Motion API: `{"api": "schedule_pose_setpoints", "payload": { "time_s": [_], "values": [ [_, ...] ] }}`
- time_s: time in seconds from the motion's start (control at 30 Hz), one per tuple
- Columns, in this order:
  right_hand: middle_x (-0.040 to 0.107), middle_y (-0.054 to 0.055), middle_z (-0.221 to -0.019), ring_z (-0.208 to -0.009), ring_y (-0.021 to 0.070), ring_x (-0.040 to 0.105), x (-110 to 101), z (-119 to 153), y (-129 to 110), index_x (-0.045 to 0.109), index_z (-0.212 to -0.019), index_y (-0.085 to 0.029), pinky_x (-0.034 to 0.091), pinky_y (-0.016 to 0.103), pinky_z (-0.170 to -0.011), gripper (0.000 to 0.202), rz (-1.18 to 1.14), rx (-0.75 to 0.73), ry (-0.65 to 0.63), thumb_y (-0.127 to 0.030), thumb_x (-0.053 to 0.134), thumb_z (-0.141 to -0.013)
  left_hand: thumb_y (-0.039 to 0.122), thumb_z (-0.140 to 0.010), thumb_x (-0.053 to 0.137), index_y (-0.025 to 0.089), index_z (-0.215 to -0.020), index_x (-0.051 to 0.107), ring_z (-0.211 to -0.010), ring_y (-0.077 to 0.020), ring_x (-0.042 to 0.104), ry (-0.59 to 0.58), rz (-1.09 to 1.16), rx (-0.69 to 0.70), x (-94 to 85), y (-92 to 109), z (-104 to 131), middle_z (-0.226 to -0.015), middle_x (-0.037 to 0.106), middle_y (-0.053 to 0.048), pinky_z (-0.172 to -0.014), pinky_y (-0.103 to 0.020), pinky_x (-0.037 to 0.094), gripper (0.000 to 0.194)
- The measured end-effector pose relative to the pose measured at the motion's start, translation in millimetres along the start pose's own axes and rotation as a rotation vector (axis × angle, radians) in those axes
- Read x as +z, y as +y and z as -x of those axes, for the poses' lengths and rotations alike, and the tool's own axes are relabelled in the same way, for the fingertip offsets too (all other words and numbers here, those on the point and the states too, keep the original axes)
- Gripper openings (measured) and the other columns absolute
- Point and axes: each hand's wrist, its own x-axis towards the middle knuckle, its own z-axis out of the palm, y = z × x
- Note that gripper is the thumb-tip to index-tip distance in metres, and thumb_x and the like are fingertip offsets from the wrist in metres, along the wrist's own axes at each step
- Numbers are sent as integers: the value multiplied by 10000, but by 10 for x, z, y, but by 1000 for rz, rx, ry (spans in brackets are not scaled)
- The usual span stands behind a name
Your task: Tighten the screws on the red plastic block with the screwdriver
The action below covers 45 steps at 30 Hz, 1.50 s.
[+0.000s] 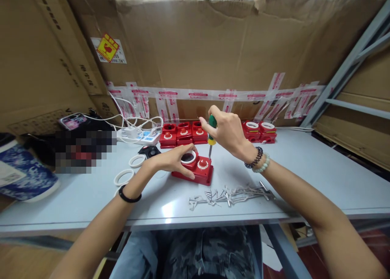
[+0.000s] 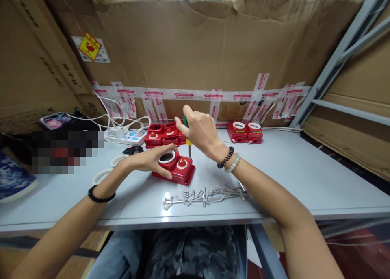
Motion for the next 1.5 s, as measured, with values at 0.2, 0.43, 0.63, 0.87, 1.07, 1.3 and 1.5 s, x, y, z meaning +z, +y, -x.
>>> {"api": "schedule_pose_setpoints", "payload": {
  "time_s": [0.2, 0.43, 0.63, 0.87, 1.07, 1.3, 1.5],
  "values": [
    [649, 45, -751, -616, 159, 521, -177, -38, 59, 582, -1059, -161, 330, 279, -594, 269, -213, -43, -175, -304, 447, -877, 591, -616, 758, 216, -1146, 498, -1098, -308, 555, -11, -8, -12, -5, 15, 8, -1204, 584, -86, -865, -333, 446, 700],
    [667, 29, -809, -629, 137, 515, -313, -78, 75, 630, -962, -190, 356, 268, -608, 239, -368, -122, -268, -389, 532, -872, 586, -602, 763, 216, -1133, 506, -1097, -309, 552, -8, 2, -15, -2, 23, 4, -1207, 581, -79, -862, -336, 443, 696],
    [664, 60, -795, -672, 180, 547, -248, -8, -15, 617, -1034, -187, 322, 289, -597, 327, -140, -7, -160, -438, 449, -910, 577, -624, 759, 215, -1127, 490, -1088, -294, 555, -9, -6, -1, -2, 21, 6, -1204, 578, -80, -856, -318, 442, 676],
    [635, 25, -687, -619, 172, 545, -227, 36, 5, 618, -1063, -206, 334, 286, -604, 332, -155, -15, -152, -449, 449, -912, 578, -610, 763, 218, -1139, 496, -1063, -295, 560, -7, -4, -8, -3, 24, 1, -1179, 584, -75, -848, -329, 445, 694],
    [639, 72, -989, -777, 172, 561, -301, 25, 41, 488, -1189, -183, 393, 277, -656, 379, -324, -170, -302, -282, 548, -828, 596, -609, 754, 225, -1139, 491, -1086, -304, 556, -9, -10, -6, 9, -6, -1, -1197, 584, -75, -854, -329, 446, 699],
    [610, 34, -708, -609, 164, 508, -251, 0, 27, 579, -918, -201, 315, 285, -568, 231, -55, -30, -164, -419, 578, -842, 598, -613, 750, 219, -1154, 495, -1131, -320, 540, -12, -9, -25, 0, 17, 6, -1231, 574, -85, -879, -335, 440, 708],
    [644, 23, -865, -667, 135, 531, -279, -6, 95, 534, -1094, -206, 367, 261, -616, 289, -366, -152, -322, -275, 585, -818, 600, -604, 758, 218, -1155, 499, -1099, -316, 555, -8, -2, -13, -3, 14, 4, -1215, 583, -82, -869, -343, 451, 718]
  ]
}}
